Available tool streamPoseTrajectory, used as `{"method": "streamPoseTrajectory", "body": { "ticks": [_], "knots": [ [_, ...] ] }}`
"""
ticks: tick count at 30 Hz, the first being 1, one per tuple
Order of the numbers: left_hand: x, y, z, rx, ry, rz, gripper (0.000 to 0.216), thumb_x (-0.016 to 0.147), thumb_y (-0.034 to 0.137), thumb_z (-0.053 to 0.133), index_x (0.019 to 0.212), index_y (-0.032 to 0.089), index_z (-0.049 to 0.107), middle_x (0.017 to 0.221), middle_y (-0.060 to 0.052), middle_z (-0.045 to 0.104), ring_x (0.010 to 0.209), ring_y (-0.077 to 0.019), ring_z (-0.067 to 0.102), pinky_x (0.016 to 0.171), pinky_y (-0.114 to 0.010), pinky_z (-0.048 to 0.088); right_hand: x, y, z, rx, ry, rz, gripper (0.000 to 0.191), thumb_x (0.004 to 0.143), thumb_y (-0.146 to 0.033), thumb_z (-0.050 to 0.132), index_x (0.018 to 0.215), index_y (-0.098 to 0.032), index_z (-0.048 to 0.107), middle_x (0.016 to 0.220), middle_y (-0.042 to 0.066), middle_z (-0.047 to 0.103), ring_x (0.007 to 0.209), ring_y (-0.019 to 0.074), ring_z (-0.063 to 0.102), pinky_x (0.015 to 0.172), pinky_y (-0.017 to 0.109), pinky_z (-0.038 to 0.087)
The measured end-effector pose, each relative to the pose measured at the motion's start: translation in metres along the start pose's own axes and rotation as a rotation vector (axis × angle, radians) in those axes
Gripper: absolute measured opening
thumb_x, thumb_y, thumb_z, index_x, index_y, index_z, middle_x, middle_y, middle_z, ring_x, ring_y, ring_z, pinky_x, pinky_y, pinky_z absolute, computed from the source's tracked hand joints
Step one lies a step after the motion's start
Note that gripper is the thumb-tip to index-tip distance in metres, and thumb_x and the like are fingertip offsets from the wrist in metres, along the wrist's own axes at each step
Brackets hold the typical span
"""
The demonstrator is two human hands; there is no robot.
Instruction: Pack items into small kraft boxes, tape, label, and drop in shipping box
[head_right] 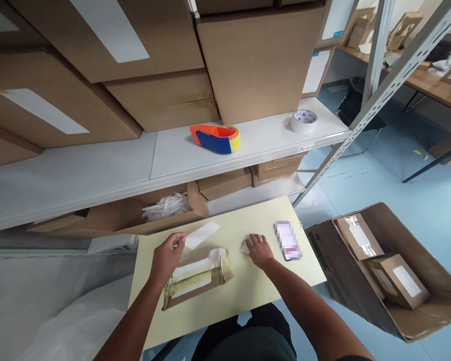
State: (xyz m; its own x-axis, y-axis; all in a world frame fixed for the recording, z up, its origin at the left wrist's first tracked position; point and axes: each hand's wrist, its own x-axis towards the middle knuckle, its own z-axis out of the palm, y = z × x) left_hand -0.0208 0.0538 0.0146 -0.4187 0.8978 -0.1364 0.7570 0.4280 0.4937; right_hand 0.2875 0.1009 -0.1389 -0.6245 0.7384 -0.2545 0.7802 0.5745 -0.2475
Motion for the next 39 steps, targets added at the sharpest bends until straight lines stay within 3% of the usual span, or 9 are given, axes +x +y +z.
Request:
{"method": "streamPoseTrajectory", "body": {
  "ticks": [6,12,14,16,19,22,25,31,39],
  "knots": [
    [-0.068,-0.008,-0.019,-0.186,0.196,-0.047,0.021,0.087,0.041,0.053,0.091,0.027,0.068,0.101,0.001,0.079,0.086,-0.0181,0.073,0.076,-0.026,0.056,0.056,0.016,-0.032,0.017,-0.083,-0.031,0.056,0.091,-0.007,0.046,0.145,-0.017,0.054,0.162,0.014,0.039,0.151,0.0315,0.029,0.122,0.051,0.023],
    [-0.101,-0.006,-0.031,-0.165,0.479,0.242,0.013,0.092,0.026,0.054,0.085,0.025,0.065,0.104,-0.003,0.075,0.102,-0.0183,0.071,0.088,-0.03,0.058,0.088,0.015,-0.06,0.104,-0.067,0.014,0.058,0.087,-0.003,0.048,0.141,-0.018,0.059,0.16,0.014,0.042,0.146,0.0295,0.039,0.117,0.047,0.034],
    [-0.105,-0.009,-0.037,-0.142,0.551,0.35,0.012,0.092,0.019,0.057,0.086,0.024,0.065,0.101,-0.003,0.074,0.098,-0.0172,0.072,0.087,-0.03,0.058,0.08,-0.001,-0.07,0.3,0.032,0.081,0.049,0.09,-0.01,0.05,0.137,-0.018,0.062,0.153,0.016,0.05,0.136,0.0291,0.052,0.112,0.045,0.04],
    [-0.107,-0.013,-0.043,-0.121,0.619,0.443,0.012,0.09,0.013,0.06,0.087,0.023,0.066,0.1,-0.004,0.073,0.096,-0.0166,0.072,0.085,-0.029,0.059,0.06,-0.024,-0.084,0.689,0.107,0.166,0.036,0.094,-0.026,0.054,0.126,-0.019,0.068,0.134,0.015,0.066,0.112,0.0268,0.067,0.1,0.043,0.05],
    [-0.109,-0.019,-0.051,-0.127,0.682,0.518,0.016,0.087,0.005,0.064,0.09,0.021,0.066,0.103,-0.005,0.072,0.097,-0.0169,0.072,0.086,-0.029,0.059,0.014,-0.066,-0.111,1.304,-0.026,0.141,0.039,0.093,-0.051,0.058,0.107,-0.018,0.073,0.105,0.011,0.074,0.085,0.023,0.072,0.081,0.039,0.056],
    [-0.11,-0.023,-0.056,-0.168,0.696,0.554,0.02,0.085,0.002,0.066,0.09,0.021,0.064,0.104,-0.005,0.07,0.098,-0.0173,0.071,0.087,-0.03,0.059,-0.027,-0.107,-0.134,1.599,-0.174,0.055,0.043,0.089,-0.057,0.066,0.101,-0.017,0.075,0.099,0.01,0.075,0.075,0.0193,0.07,0.075,0.036,0.056],
    [-0.109,-0.028,-0.062,-0.207,0.695,0.598,0.022,0.084,-0.001,0.066,0.089,0.021,0.064,0.104,-0.005,0.07,0.098,-0.017,0.071,0.087,-0.031,0.059,-0.047,-0.139,-0.147,1.701,-0.162,0.066,0.038,0.087,-0.054,0.071,0.091,-0.016,0.076,0.087,0.008,0.075,0.068,0.0157,0.068,0.068,0.031,0.052],
    [-0.112,-0.047,-0.079,-0.248,0.685,0.68,0.024,0.083,-0.003,0.065,0.088,0.021,0.064,0.106,-0.004,0.07,0.1,-0.0172,0.07,0.089,-0.032,0.059,-0.05,-0.174,-0.159,1.73,-0.071,0.124,0.035,0.083,-0.05,0.077,0.078,-0.016,0.073,0.071,0.004,0.073,0.059,0.0137,0.066,0.06,0.026,0.049],
    [-0.122,-0.088,-0.098,-0.315,0.723,0.707,0.025,0.083,-0.003,0.065,0.088,0.021,0.065,0.107,-0.005,0.071,0.101,-0.0178,0.07,0.09,-0.032,0.059,-0.051,-0.217,-0.165,1.654,-0.093,0.098,0.031,0.079,-0.044,0.08,0.075,-0.015,0.071,0.071,0.004,0.075,0.055,0.0139,0.067,0.057,0.027,0.051]
  ]
}}
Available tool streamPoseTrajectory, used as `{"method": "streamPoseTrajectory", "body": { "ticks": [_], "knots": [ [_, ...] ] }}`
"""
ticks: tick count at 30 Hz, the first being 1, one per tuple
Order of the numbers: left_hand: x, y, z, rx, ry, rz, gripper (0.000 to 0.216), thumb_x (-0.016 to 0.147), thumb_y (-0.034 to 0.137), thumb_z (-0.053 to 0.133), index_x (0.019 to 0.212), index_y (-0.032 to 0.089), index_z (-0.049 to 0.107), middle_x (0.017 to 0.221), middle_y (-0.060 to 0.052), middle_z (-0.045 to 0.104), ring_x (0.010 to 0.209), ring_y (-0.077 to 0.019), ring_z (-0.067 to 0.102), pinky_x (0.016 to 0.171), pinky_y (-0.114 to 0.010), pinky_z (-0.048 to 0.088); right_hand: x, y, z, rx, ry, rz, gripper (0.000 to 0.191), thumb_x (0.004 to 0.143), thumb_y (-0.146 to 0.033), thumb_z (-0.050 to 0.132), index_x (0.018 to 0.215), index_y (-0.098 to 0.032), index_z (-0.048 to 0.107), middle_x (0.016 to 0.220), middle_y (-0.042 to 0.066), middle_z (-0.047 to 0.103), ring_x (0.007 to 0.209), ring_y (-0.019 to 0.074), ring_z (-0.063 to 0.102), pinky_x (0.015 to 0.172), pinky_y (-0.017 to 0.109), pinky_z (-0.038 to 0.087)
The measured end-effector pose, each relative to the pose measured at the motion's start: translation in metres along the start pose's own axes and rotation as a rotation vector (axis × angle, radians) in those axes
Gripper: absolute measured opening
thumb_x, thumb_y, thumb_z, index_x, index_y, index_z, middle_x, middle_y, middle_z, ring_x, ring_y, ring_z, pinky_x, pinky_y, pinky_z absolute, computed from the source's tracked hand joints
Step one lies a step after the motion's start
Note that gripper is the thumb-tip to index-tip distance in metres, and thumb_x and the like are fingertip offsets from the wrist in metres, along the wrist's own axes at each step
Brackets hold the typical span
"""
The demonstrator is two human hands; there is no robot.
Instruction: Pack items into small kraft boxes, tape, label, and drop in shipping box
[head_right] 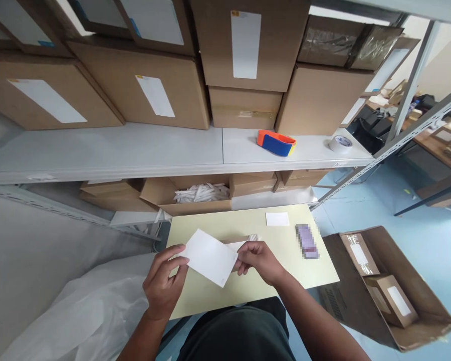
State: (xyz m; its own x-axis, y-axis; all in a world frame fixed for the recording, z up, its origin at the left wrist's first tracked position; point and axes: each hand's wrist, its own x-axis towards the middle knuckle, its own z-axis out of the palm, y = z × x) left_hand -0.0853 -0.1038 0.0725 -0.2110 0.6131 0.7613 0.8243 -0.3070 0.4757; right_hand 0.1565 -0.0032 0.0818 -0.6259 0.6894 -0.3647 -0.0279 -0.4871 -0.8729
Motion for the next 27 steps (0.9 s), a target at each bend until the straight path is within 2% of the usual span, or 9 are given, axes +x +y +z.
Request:
{"method": "streamPoseTrajectory", "body": {
  "ticks": [4,7,10,14,18,23,27],
  "knots": [
    [-0.01,-0.018,-0.02,0.01,0.014,-0.043,0.023,0.085,0.0,0.063,0.09,0.022,0.066,0.11,-0.005,0.071,0.104,-0.0182,0.07,0.092,-0.033,0.057,0.001,-0.004,0.029,-0.048,-0.037,-0.013,0.03,0.075,-0.043,0.083,0.07,-0.015,0.07,0.066,0.004,0.074,0.052,0.013,0.064,0.056,0.027,0.05],
    [-0.016,-0.03,-0.033,0.031,-0.106,-0.043,0.026,0.089,0.002,0.056,0.096,0.022,0.069,0.115,-0.006,0.072,0.11,-0.019,0.069,0.095,-0.034,0.057,0.002,-0.007,0.051,-0.078,-0.033,-0.041,0.031,0.074,-0.044,0.082,0.068,-0.016,0.069,0.064,0.003,0.072,0.051,0.0125,0.062,0.055,0.027,0.05],
    [-0.018,-0.029,-0.043,0.023,-0.216,-0.052,0.037,0.091,0.002,0.045,0.103,0.024,0.072,0.121,-0.005,0.072,0.119,-0.0213,0.065,0.099,-0.038,0.055,0.004,-0.008,0.071,-0.112,-0.006,-0.082,0.032,0.076,-0.045,0.08,0.067,-0.018,0.066,0.062,0.001,0.07,0.05,0.0114,0.059,0.055,0.026,0.048],
    [-0.014,0.004,-0.051,-0.164,-0.254,-0.222,0.027,0.094,0.014,0.051,0.111,0.024,0.07,0.107,-0.006,0.074,0.103,-0.02,0.069,0.088,-0.033,0.058,0.005,-0.002,0.092,-0.218,0.017,-0.152,0.028,0.082,-0.042,0.075,0.07,-0.019,0.064,0.062,0.0,0.068,0.053,0.0111,0.056,0.056,0.026,0.047],
    [-0.01,0.032,-0.047,-0.305,-0.329,-0.361,0.024,0.091,0.024,0.063,0.114,0.024,0.07,0.103,-0.005,0.076,0.094,-0.0178,0.072,0.081,-0.027,0.059,0.004,0.006,0.103,-0.392,0.026,-0.23,0.018,0.087,-0.036,0.069,0.079,-0.02,0.068,0.068,0.0,0.068,0.061,0.0131,0.059,0.06,0.026,0.047],
    [-0.016,0.03,-0.041,-0.352,-0.3,-0.5,0.02,0.09,0.023,0.061,0.102,0.026,0.077,0.094,-0.001,0.079,0.085,-0.0156,0.074,0.079,-0.024,0.059,0.003,0.006,0.107,-0.644,0.012,-0.337,0.011,0.087,-0.026,0.065,0.081,-0.021,0.073,0.077,0.003,0.071,0.07,0.0169,0.062,0.066,0.029,0.048],
    [-0.021,0.02,-0.045,-0.522,-0.405,-0.79,0.02,0.088,0.035,0.062,0.088,0.023,0.078,0.081,-0.001,0.078,0.075,-0.0173,0.072,0.069,-0.025,0.056,0.001,0.005,0.113,-0.76,-0.033,-0.402,0.012,0.086,-0.021,0.063,0.08,-0.023,0.073,0.078,0.004,0.072,0.071,0.0192,0.064,0.067,0.031,0.048]
  ]
}}
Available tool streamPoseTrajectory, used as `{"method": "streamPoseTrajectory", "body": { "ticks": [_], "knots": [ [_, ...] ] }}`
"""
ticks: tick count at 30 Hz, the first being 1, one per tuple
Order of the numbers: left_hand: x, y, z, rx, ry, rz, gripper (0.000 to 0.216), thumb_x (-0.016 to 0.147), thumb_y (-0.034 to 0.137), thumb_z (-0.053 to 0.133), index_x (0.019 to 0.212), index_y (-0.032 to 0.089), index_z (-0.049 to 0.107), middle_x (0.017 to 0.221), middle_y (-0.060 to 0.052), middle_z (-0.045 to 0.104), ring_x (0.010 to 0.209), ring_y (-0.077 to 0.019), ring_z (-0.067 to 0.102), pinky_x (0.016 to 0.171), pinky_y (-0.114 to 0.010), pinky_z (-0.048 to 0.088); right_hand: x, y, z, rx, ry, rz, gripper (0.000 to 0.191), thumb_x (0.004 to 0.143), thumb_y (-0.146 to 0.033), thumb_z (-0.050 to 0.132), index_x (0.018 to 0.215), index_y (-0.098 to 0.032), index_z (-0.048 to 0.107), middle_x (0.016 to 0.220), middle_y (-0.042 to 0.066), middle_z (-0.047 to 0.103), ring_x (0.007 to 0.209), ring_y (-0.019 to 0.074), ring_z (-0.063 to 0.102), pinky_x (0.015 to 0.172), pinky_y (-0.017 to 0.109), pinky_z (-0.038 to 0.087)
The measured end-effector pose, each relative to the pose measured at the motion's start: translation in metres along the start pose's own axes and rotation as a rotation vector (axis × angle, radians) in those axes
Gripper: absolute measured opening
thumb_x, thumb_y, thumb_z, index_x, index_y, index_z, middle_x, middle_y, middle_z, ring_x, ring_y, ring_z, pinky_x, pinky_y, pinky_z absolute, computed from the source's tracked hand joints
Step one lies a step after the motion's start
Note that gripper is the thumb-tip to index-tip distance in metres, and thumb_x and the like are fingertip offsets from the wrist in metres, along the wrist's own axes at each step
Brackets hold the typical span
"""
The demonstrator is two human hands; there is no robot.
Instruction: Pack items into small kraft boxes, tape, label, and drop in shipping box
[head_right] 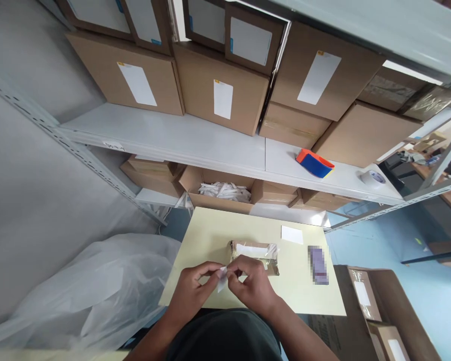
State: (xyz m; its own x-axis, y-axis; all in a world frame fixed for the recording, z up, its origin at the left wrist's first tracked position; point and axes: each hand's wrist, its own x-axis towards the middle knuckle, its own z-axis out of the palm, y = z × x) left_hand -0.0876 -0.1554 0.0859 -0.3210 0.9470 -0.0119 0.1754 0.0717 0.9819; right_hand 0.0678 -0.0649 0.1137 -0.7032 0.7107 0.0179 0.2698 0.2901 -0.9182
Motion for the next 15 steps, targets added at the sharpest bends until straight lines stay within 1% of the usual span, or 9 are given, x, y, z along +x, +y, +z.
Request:
{"method": "streamPoseTrajectory", "body": {
  "ticks": [2,3,5,6,8,10,11,13,15],
  "knots": [
    [0.004,-0.011,-0.009,-0.162,-0.011,-0.176,0.026,0.085,0.041,0.063,0.081,0.019,0.075,0.073,-0.002,0.074,0.07,-0.0178,0.069,0.065,-0.026,0.054,-0.001,0.002,-0.001,0.028,-0.057,-0.029,0.012,0.086,-0.021,0.063,0.08,-0.024,0.073,0.08,0.004,0.072,0.074,0.0202,0.065,0.07,0.032,0.048],
    [0.007,-0.019,-0.016,-0.258,0.028,-0.255,0.028,0.082,0.044,0.065,0.078,0.018,0.073,0.071,-0.002,0.072,0.068,-0.0176,0.068,0.063,-0.026,0.054,-0.002,0.005,-0.004,0.075,-0.084,-0.027,0.011,0.086,-0.023,0.064,0.079,-0.024,0.073,0.079,0.004,0.072,0.074,0.0206,0.065,0.07,0.033,0.049],
    [0.013,-0.041,-0.036,-0.456,0.187,-0.385,0.03,0.072,0.047,0.07,0.076,0.017,0.068,0.07,-0.002,0.068,0.065,-0.0164,0.064,0.06,-0.027,0.052,-0.002,0.016,-0.016,0.225,-0.085,0.025,0.01,0.085,-0.028,0.068,0.077,-0.024,0.072,0.074,0.004,0.07,0.069,0.0202,0.063,0.066,0.033,0.048],
    [0.014,-0.053,-0.049,-0.542,0.301,-0.432,0.031,0.068,0.046,0.073,0.075,0.017,0.066,0.069,0.0,0.066,0.063,-0.0149,0.062,0.058,-0.026,0.051,-0.001,0.023,-0.024,0.314,-0.042,0.074,0.011,0.084,-0.032,0.07,0.076,-0.024,0.071,0.07,0.003,0.068,0.064,0.0193,0.061,0.062,0.033,0.048],
    [0.011,-0.076,-0.08,-0.643,0.503,-0.476,0.034,0.061,0.044,0.078,0.07,0.018,0.058,0.059,0.005,0.055,0.055,-0.0103,0.053,0.053,-0.022,0.045,0.004,0.041,-0.044,0.48,0.13,0.179,0.018,0.081,-0.039,0.073,0.072,-0.025,0.068,0.063,0.0,0.062,0.057,0.0171,0.055,0.057,0.032,0.045],
    [0.001,-0.092,-0.109,-0.669,0.64,-0.503,0.039,0.058,0.043,0.081,0.066,0.02,0.05,0.051,0.01,0.041,0.049,-0.007,0.041,0.049,-0.02,0.039,0.013,0.059,-0.062,0.568,0.319,0.245,0.022,0.08,-0.042,0.074,0.069,-0.025,0.064,0.059,-0.002,0.057,0.057,0.0166,0.052,0.058,0.032,0.046],
    [-0.006,-0.097,-0.121,-0.661,0.688,-0.515,0.04,0.058,0.043,0.083,0.067,0.02,0.051,0.05,0.011,0.038,0.048,-0.0066,0.038,0.048,-0.019,0.038,0.019,0.067,-0.069,0.583,0.379,0.269,0.023,0.08,-0.043,0.074,0.069,-0.025,0.064,0.059,-0.002,0.057,0.059,0.017,0.053,0.061,0.033,0.048],
    [-0.02,-0.1,-0.136,-0.614,0.733,-0.527,0.042,0.058,0.045,0.085,0.071,0.02,0.055,0.049,0.011,0.039,0.048,-0.0069,0.037,0.048,-0.02,0.038,0.038,0.081,-0.075,0.586,0.433,0.316,0.023,0.079,-0.043,0.076,0.071,-0.025,0.065,0.065,-0.001,0.061,0.065,0.0182,0.057,0.069,0.035,0.051],
    [-0.03,-0.099,-0.137,-0.521,0.73,-0.542,0.045,0.057,0.051,0.085,0.076,0.019,0.06,0.05,0.009,0.046,0.049,-0.0083,0.04,0.048,-0.021,0.038,0.066,0.093,-0.069,0.586,0.445,0.363,0.025,0.074,-0.044,0.08,0.075,-0.023,0.067,0.073,0.002,0.067,0.072,0.0198,0.063,0.077,0.038,0.054]
  ]
}}
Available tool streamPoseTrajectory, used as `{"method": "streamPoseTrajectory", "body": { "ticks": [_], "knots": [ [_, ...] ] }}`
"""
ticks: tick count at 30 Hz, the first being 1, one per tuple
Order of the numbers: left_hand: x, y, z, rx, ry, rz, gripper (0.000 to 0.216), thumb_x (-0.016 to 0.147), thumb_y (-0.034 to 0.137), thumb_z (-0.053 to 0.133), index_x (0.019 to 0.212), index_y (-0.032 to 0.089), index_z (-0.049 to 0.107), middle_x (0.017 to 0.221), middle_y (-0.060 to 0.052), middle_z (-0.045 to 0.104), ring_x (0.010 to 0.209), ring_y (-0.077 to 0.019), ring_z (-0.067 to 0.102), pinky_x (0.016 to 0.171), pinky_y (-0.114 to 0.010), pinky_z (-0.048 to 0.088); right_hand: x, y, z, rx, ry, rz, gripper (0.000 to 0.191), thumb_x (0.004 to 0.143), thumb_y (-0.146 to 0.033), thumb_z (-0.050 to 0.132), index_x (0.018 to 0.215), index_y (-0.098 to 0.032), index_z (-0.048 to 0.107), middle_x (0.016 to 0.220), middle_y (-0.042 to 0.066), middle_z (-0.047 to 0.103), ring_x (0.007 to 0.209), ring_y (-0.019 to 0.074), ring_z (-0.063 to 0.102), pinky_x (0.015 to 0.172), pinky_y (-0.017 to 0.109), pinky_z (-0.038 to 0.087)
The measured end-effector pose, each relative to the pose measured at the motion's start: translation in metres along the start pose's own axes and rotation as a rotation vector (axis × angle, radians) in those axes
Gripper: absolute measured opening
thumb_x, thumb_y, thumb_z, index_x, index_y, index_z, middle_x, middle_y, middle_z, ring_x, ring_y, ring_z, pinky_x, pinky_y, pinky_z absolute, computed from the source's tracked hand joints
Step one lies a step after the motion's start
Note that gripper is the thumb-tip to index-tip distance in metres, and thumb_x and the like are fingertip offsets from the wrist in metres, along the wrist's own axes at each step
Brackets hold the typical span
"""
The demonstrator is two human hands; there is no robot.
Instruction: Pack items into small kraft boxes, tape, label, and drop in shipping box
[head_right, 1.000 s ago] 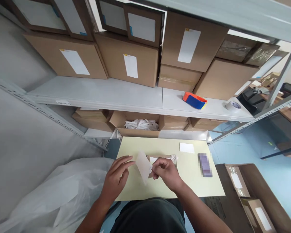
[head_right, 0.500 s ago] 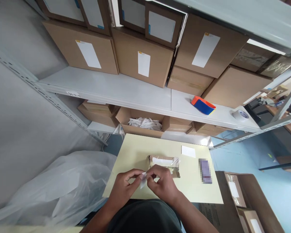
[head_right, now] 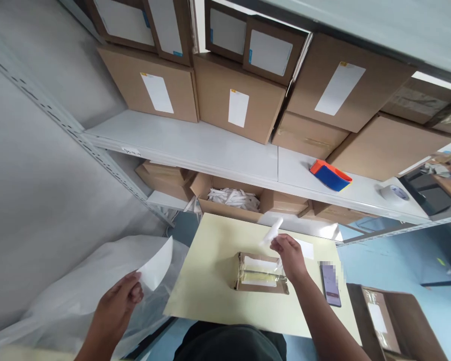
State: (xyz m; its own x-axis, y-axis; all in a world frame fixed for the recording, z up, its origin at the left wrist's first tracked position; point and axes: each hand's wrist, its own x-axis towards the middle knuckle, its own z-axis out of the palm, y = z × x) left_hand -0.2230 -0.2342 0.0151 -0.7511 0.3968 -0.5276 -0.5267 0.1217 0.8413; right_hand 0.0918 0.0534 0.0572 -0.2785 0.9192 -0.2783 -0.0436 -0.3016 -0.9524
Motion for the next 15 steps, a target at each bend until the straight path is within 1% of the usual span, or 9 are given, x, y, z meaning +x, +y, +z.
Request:
{"method": "streamPoseTrajectory", "body": {
  "ticks": [1,3,6,7,9,10,12,13,15],
  "knots": [
    [-0.005,-0.002,0.0,0.06,0.003,0.011,0.047,0.057,0.055,0.085,0.079,0.019,0.063,0.051,0.007,0.051,0.05,-0.0094,0.043,0.048,-0.022,0.039,0.016,0.003,0.012,0.002,0.01,0.015,0.027,0.071,-0.044,0.082,0.076,-0.022,0.068,0.077,0.003,0.069,0.076,0.0207,0.065,0.081,0.04,0.054],
    [-0.016,-0.007,0.008,0.193,-0.012,0.035,0.053,0.058,0.061,0.081,0.085,0.018,0.068,0.058,0.002,0.063,0.051,-0.0126,0.05,0.048,-0.024,0.042,0.052,0.009,0.046,-0.015,0.011,0.03,0.029,0.068,-0.044,0.083,0.076,-0.021,0.068,0.084,0.006,0.073,0.083,0.0223,0.069,0.085,0.039,0.055],
    [-0.034,-0.017,0.029,0.356,-0.135,0.096,0.055,0.066,0.067,0.073,0.09,0.018,0.072,0.072,-0.005,0.075,0.057,-0.0183,0.062,0.051,-0.027,0.049,0.111,0.014,0.11,-0.08,0.085,0.075,0.028,0.074,-0.044,0.074,0.084,-0.019,0.068,0.097,0.01,0.075,0.092,0.0234,0.071,0.082,0.036,0.055],
    [-0.042,-0.019,0.036,0.389,-0.186,0.125,0.054,0.068,0.069,0.07,0.089,0.019,0.073,0.075,-0.006,0.076,0.059,-0.0196,0.065,0.053,-0.029,0.051,0.129,0.016,0.132,-0.096,0.091,0.078,0.028,0.077,-0.043,0.071,0.09,-0.019,0.068,0.101,0.011,0.075,0.095,0.0236,0.07,0.08,0.034,0.055],
    [-0.057,-0.022,0.049,0.43,-0.266,0.179,0.051,0.074,0.07,0.066,0.088,0.021,0.074,0.079,-0.008,0.078,0.064,-0.0217,0.069,0.06,-0.031,0.056,0.157,0.021,0.171,-0.133,0.061,0.099,0.027,0.079,-0.038,0.07,0.097,-0.018,0.069,0.1,0.012,0.075,0.094,0.0246,0.07,0.075,0.034,0.055],
    [-0.064,-0.023,0.054,0.441,-0.283,0.204,0.05,0.077,0.069,0.063,0.088,0.022,0.074,0.081,-0.008,0.078,0.066,-0.0223,0.071,0.063,-0.032,0.058,0.166,0.026,0.187,-0.159,0.024,0.122,0.026,0.078,-0.034,0.071,0.096,-0.017,0.069,0.096,0.012,0.076,0.09,0.0254,0.07,0.072,0.035,0.054],
    [-0.076,-0.024,0.06,0.451,-0.275,0.248,0.049,0.082,0.069,0.059,0.089,0.023,0.074,0.084,-0.008,0.079,0.069,-0.0226,0.072,0.067,-0.032,0.06,0.174,0.037,0.21,-0.222,-0.07,0.172,0.019,0.074,-0.027,0.075,0.087,-0.016,0.071,0.084,0.011,0.075,0.08,0.0264,0.07,0.068,0.037,0.053],
    [-0.08,-0.024,0.061,0.449,-0.251,0.264,0.048,0.083,0.069,0.058,0.089,0.023,0.074,0.084,-0.008,0.079,0.069,-0.0225,0.072,0.068,-0.032,0.06,0.173,0.042,0.216,-0.251,-0.121,0.189,0.015,0.072,-0.025,0.077,0.081,-0.015,0.07,0.078,0.01,0.074,0.076,0.0262,0.07,0.067,0.038,0.053],
    [-0.083,-0.023,0.058,0.442,-0.205,0.291,0.047,0.084,0.068,0.057,0.088,0.024,0.074,0.083,-0.008,0.079,0.069,-0.0225,0.073,0.068,-0.032,0.061,0.168,0.052,0.218,-0.279,-0.225,0.181,0.012,0.071,-0.023,0.078,0.071,-0.015,0.069,0.071,0.008,0.072,0.071,0.0252,0.069,0.066,0.037,0.053]
  ]
}}
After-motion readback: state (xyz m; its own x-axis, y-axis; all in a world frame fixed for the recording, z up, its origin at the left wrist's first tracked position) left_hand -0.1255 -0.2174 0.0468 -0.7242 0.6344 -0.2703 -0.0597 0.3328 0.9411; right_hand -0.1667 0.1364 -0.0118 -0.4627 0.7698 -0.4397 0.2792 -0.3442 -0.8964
